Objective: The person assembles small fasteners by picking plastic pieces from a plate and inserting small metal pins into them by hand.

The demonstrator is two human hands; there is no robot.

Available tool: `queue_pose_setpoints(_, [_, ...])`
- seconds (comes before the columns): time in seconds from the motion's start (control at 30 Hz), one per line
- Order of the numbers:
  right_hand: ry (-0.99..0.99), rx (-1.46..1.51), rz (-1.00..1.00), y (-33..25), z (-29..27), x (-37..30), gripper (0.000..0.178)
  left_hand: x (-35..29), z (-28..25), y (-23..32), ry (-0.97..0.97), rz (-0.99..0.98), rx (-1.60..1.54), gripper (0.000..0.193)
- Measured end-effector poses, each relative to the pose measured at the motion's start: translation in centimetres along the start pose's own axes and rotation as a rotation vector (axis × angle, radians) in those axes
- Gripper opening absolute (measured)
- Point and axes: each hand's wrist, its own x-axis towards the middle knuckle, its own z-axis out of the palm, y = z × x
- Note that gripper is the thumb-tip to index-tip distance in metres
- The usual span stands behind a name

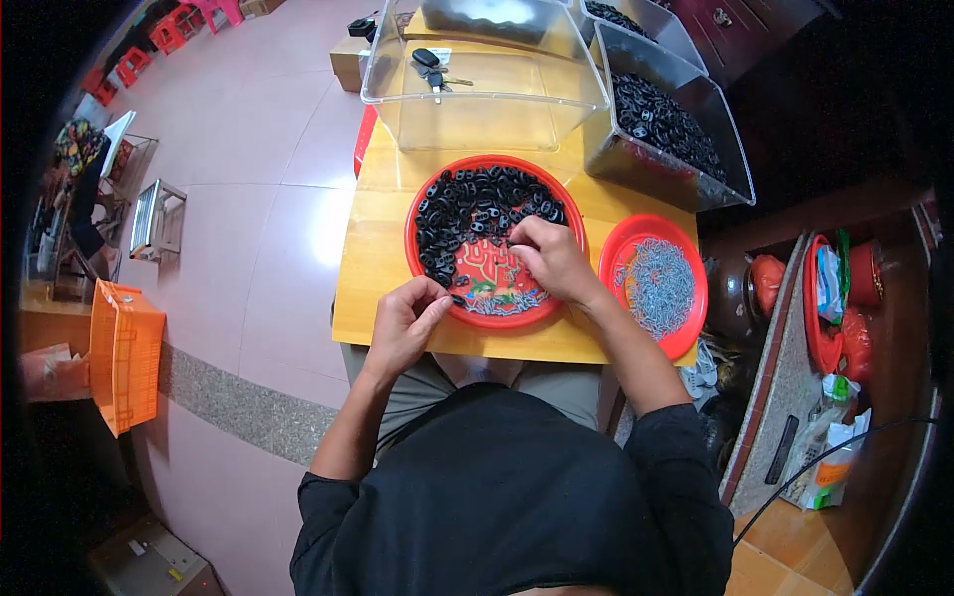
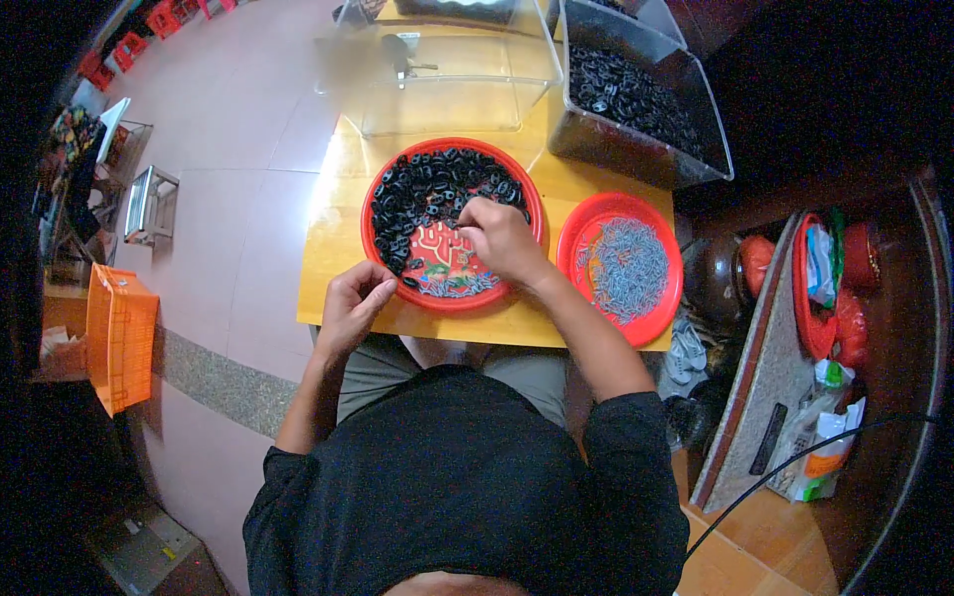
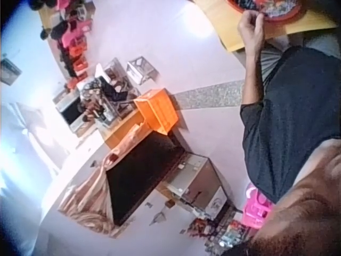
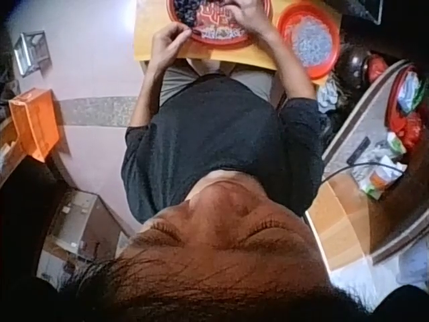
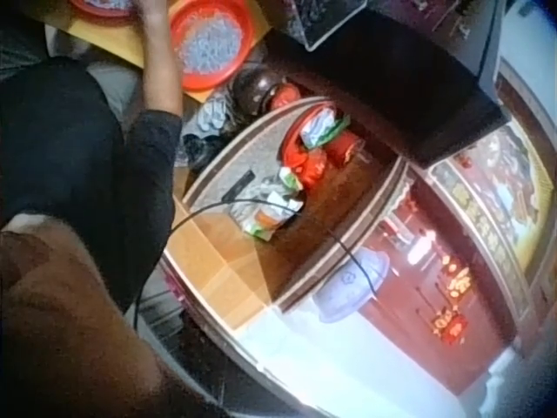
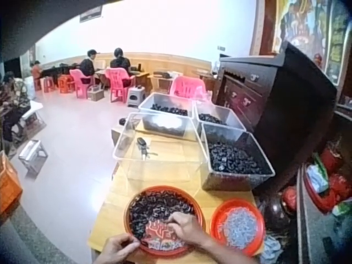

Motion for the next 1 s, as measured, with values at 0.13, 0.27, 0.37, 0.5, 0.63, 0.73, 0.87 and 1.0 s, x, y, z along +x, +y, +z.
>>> queue_pose_setpoints(0.13, [0.033,0.453,0.264,0.5,-0.9,-1.7,0.011,0.4,0.8,0.2,0.005,0.055,0.049,0.009])
queue_pose_setpoints(0.27, [0.039,0.687,0.457,-0.2,-1.8,-3.0,0.006,1.5,2.3,0.8,0.058,0.222,0.334,0.007])
queue_pose_setpoints(0.37, [0.109,0.856,0.568,-1.1,-2.5,-3.9,0.003,2.7,3.8,1.8,0.026,0.349,0.499,0.007])
queue_pose_setpoints(0.5, [0.173,0.855,0.533,-1.9,-2.9,-5.2,0.004,4.7,5.9,1.3,-0.008,0.494,0.695,0.011])
queue_pose_setpoints(0.63, [0.196,0.871,0.554,-2.5,-3.4,-6.7,0.005,5.7,7.4,1.2,-0.032,0.447,0.822,0.016])
queue_pose_setpoints(0.73, [0.235,0.833,0.529,-2.3,-3.4,-7.6,0.006,6.3,8.1,1.0,-0.027,0.413,0.915,0.018])
queue_pose_setpoints(0.87, [0.239,0.845,0.541,-2.1,-3.2,-8.1,0.006,6.6,8.1,0.1,-0.018,0.391,0.973,0.013])
queue_pose_setpoints(1.0, [0.243,0.846,0.53,-2.2,-3.1,-8.3,0.007,6.4,7.6,0.2,-0.044,0.397,0.971,0.008])
